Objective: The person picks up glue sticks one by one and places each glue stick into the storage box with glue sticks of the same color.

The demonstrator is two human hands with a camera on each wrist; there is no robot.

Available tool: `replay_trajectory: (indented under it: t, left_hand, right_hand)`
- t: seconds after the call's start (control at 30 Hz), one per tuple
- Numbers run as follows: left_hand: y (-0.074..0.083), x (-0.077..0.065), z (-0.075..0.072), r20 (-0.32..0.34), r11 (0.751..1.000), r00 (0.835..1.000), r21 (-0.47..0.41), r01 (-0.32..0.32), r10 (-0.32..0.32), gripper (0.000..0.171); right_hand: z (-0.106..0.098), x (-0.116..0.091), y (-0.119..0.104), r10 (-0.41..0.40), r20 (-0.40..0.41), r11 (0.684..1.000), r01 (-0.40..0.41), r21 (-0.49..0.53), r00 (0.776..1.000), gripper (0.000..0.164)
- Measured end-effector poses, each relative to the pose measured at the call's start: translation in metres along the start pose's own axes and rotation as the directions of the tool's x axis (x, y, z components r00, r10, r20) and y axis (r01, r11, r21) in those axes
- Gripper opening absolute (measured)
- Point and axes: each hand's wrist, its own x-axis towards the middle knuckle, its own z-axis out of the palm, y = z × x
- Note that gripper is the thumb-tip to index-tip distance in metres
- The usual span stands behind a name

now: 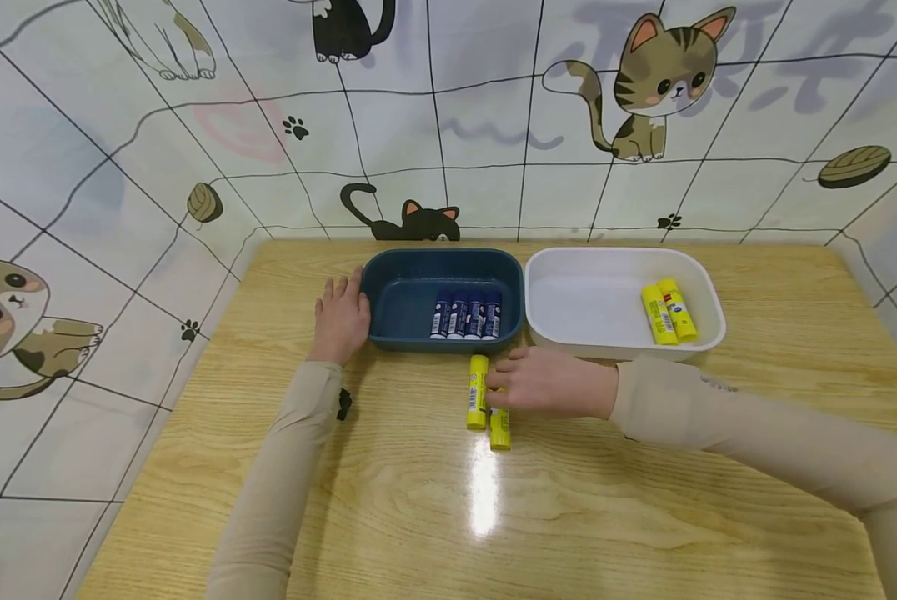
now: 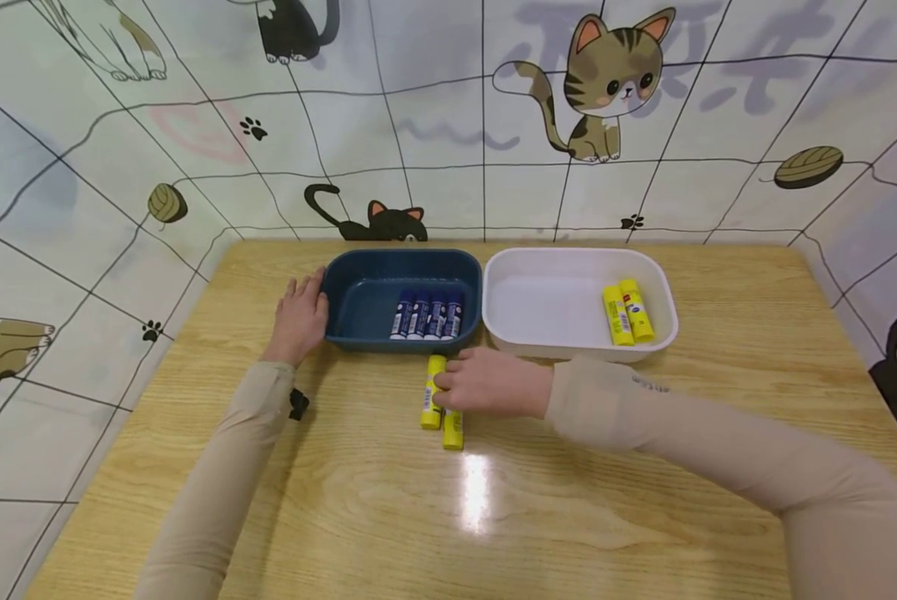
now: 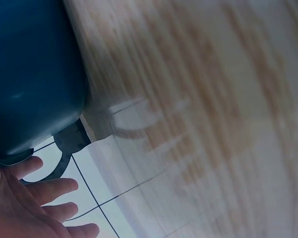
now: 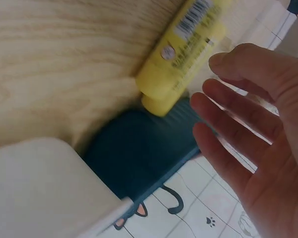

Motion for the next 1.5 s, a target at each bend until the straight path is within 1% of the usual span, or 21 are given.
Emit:
replay_trajectory:
  t: [0.27,0.53,0.67,0.77,1.03,1.23,1.33,1.5]
  left_hand:
    - [0.001,-0.001,-0.001,0.001,1.0,1.0,0.003,-0.005,0.005,0.051]
    - [0.002,-0.001,-0.001,-0.001,1.0,1.0,-0.008,-0.003,0.003,0.052]
    - [0.002,-0.001,-0.001,0.004,1.0,1.0,-0.013,-0.004,0.004,0.052]
    - [0.003,-0.001,-0.001,0.006,1.0,1.0,-0.014,-0.003,0.003,0.052]
    - [0.003,-0.001,-0.001,0.006,1.0,1.0,-0.014,-0.003,0.003,0.052]
    - [0.002,-0.001,-0.001,0.003,1.0,1.0,-0.007,-0.008,0.008,0.052]
    - [0.001,-0.001,0.0,0.001,1.0,1.0,-0.008,-0.011,0.011,0.052]
    - [-0.001,0.0,0.0,-0.004,1.0,1.0,-0.014,-0.011,0.01,0.052]
  right_hand:
    - [0.019,0.0,-0.008,-0.052,-0.067,0.999,0.051,-0.015,0.996,0.031]
    - [0.03,0.0,-0.01,-0.062,-0.109,0.998,0.058,-0.038,0.992,0.027]
    - [0.035,0.0,-0.009,-0.067,-0.13,0.997,0.063,-0.037,0.989,0.027]
    - [0.038,0.0,-0.008,-0.071,-0.132,0.997,0.068,-0.03,0.989,0.026]
    - [0.043,0.001,-0.008,-0.082,-0.101,0.996,0.077,-0.055,0.992,0.028]
    - [0.041,-0.002,-0.006,-0.089,-0.081,0.994,0.083,-0.072,0.993,0.028]
    - [0.04,-0.004,-0.006,-0.097,-0.099,0.992,0.088,-0.095,0.99,0.024]
    - [0.04,-0.008,-0.005,-0.105,-0.158,0.99,0.089,-0.108,0.982,0.023]
